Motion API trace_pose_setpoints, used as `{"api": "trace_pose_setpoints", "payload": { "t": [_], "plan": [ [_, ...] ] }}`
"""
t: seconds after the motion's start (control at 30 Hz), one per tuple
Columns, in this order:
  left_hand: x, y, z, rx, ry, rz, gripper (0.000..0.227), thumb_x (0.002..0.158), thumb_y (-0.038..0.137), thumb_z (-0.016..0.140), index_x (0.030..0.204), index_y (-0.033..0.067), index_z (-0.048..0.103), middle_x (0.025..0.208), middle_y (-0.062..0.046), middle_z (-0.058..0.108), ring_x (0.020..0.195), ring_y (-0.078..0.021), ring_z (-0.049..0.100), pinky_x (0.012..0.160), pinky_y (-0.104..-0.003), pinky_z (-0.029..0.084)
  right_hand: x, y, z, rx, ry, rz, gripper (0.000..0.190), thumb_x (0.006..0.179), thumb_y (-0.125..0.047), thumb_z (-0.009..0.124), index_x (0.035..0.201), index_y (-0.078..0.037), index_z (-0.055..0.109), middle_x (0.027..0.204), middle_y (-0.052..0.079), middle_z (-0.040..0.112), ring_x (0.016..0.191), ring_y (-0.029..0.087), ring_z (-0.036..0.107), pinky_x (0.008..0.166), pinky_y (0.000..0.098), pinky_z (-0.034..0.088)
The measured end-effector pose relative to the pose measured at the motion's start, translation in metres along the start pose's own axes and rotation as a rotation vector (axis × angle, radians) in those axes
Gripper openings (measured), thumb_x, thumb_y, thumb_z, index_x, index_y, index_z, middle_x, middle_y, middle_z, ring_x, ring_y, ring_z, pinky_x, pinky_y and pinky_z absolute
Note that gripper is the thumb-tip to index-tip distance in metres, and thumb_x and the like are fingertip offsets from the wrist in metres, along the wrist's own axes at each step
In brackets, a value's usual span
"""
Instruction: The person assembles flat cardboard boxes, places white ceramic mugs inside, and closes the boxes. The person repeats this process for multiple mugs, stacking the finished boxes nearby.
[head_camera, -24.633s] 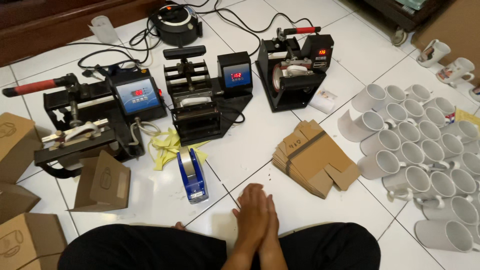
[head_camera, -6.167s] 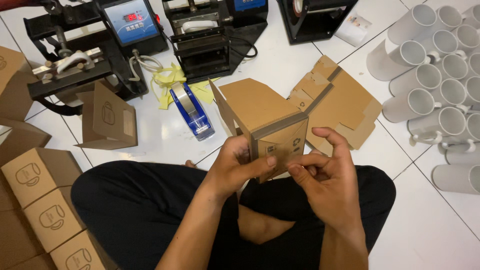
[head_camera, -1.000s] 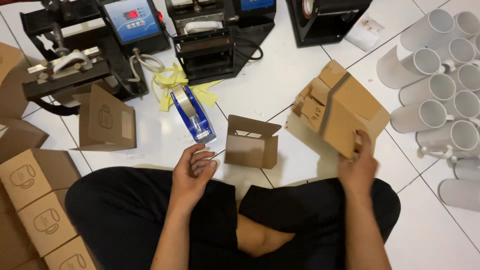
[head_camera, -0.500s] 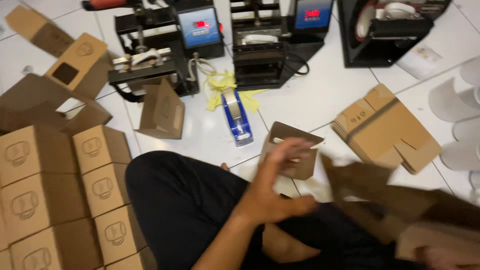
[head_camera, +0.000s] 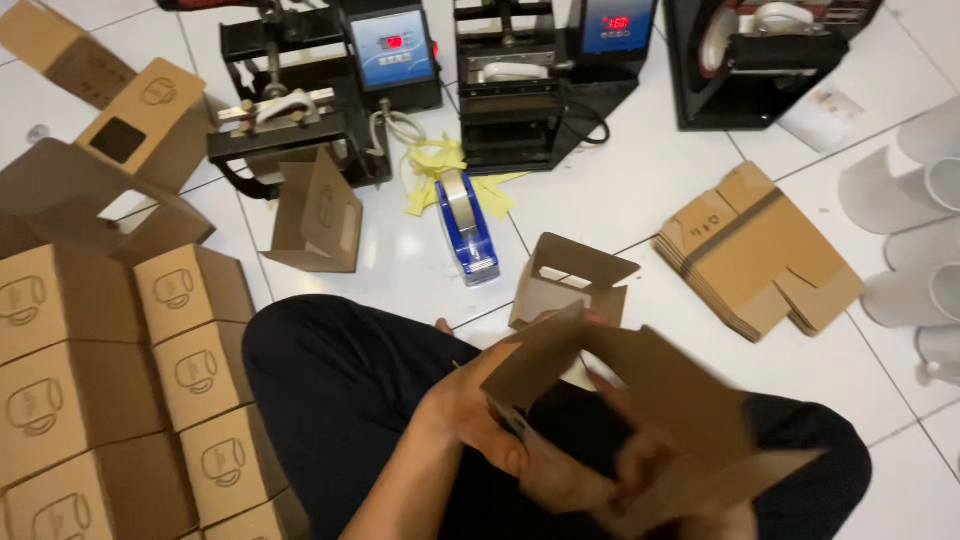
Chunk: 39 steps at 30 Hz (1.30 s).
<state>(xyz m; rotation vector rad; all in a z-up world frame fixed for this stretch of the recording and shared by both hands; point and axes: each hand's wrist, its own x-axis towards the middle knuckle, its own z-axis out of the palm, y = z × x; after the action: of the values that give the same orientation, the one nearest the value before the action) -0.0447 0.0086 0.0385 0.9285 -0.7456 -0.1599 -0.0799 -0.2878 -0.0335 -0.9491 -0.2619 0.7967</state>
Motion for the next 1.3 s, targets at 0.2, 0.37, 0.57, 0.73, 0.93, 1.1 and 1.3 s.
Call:
{"api": "trace_pose_setpoints", "payload": {
  "t": [0.2, 0.37, 0.57, 0.73, 0.93, 1.1, 1.3],
  "plan": [
    [-0.006, 0.01, -0.013, 0.31, 0.008, 0.037, 0.116, 0.08, 0.074, 0.071, 0.163, 0.0069, 0.027, 0.165, -0.007, 0.029, 0.156, -0.0251, 0.033, 0.135, -0.046, 0.03, 0.033, -0.073, 0.146, 0.316, 0.634, 0.59, 0.069, 0.095, -0.043, 0.047, 0.147, 0.001, 0.043, 0.107, 0.033, 0.06, 0.093, 0.044, 0.054, 0.083, 0.0508, 0.039],
    [-0.002, 0.034, -0.017, 0.442, -0.065, -0.018, 0.121, 0.071, 0.068, 0.076, 0.163, 0.0077, 0.025, 0.167, -0.012, 0.029, 0.159, -0.0304, 0.032, 0.136, -0.049, 0.027, 0.033, -0.064, 0.008, -0.26, -0.111, -0.348, 0.135, 0.083, -0.097, 0.047, 0.16, 0.008, 0.011, 0.167, 0.025, 0.022, 0.157, 0.042, 0.024, 0.132, 0.0564, 0.012],
    [0.023, 0.036, 0.008, 0.606, -0.082, -0.081, 0.125, 0.064, 0.078, 0.065, 0.157, 0.0045, 0.025, 0.154, -0.011, 0.038, 0.143, -0.0281, 0.045, 0.124, -0.044, 0.039, 0.048, -0.111, 0.177, -0.094, 0.578, -0.404, 0.101, 0.085, -0.073, 0.076, 0.139, 0.008, 0.054, 0.148, 0.03, 0.058, 0.143, 0.038, 0.054, 0.119, 0.0501, 0.04],
    [0.03, 0.043, 0.018, 0.639, 0.082, -0.123, 0.108, 0.076, 0.066, 0.067, 0.154, 0.0012, 0.029, 0.152, -0.016, 0.042, 0.139, -0.0302, 0.049, 0.119, -0.042, 0.041, 0.042, -0.091, 0.166, 0.294, 0.725, -0.437, 0.068, 0.083, -0.045, 0.073, 0.132, -0.003, 0.051, 0.131, 0.017, 0.059, 0.118, 0.028, 0.059, 0.099, 0.0403, 0.042],
    [0.033, 0.031, 0.029, 0.707, 0.225, -0.104, 0.086, 0.094, 0.058, 0.056, 0.15, -0.0018, 0.031, 0.143, -0.017, 0.044, 0.133, -0.0305, 0.049, 0.114, -0.042, 0.043, 0.029, -0.032, 0.027, 0.299, -0.092, -0.594, 0.108, 0.091, -0.059, 0.085, 0.16, -0.001, 0.026, 0.167, 0.017, 0.031, 0.149, 0.031, 0.036, 0.122, 0.0496, 0.029],
    [0.038, 0.026, 0.036, 0.754, 0.239, -0.099, 0.074, 0.092, 0.045, 0.055, 0.146, -0.0014, 0.035, 0.141, -0.014, 0.044, 0.132, -0.0317, 0.045, 0.119, -0.044, 0.037, 0.047, -0.079, 0.115, -0.479, 0.621, -0.559, 0.077, 0.085, -0.036, 0.067, 0.146, 0.003, 0.042, 0.151, 0.019, 0.05, 0.144, 0.032, 0.049, 0.127, 0.0495, 0.038],
    [0.043, 0.009, 0.039, 0.769, 0.382, -0.062, 0.076, 0.084, 0.056, 0.06, 0.136, 0.002, 0.042, 0.128, -0.012, 0.052, 0.118, -0.0262, 0.057, 0.103, -0.039, 0.05, 0.04, -0.061, 0.102, -0.347, 0.935, -0.634, 0.098, 0.077, -0.036, 0.076, 0.157, -0.004, 0.03, 0.147, 0.014, 0.048, 0.134, 0.024, 0.051, 0.114, 0.0355, 0.044]
  ]
}}
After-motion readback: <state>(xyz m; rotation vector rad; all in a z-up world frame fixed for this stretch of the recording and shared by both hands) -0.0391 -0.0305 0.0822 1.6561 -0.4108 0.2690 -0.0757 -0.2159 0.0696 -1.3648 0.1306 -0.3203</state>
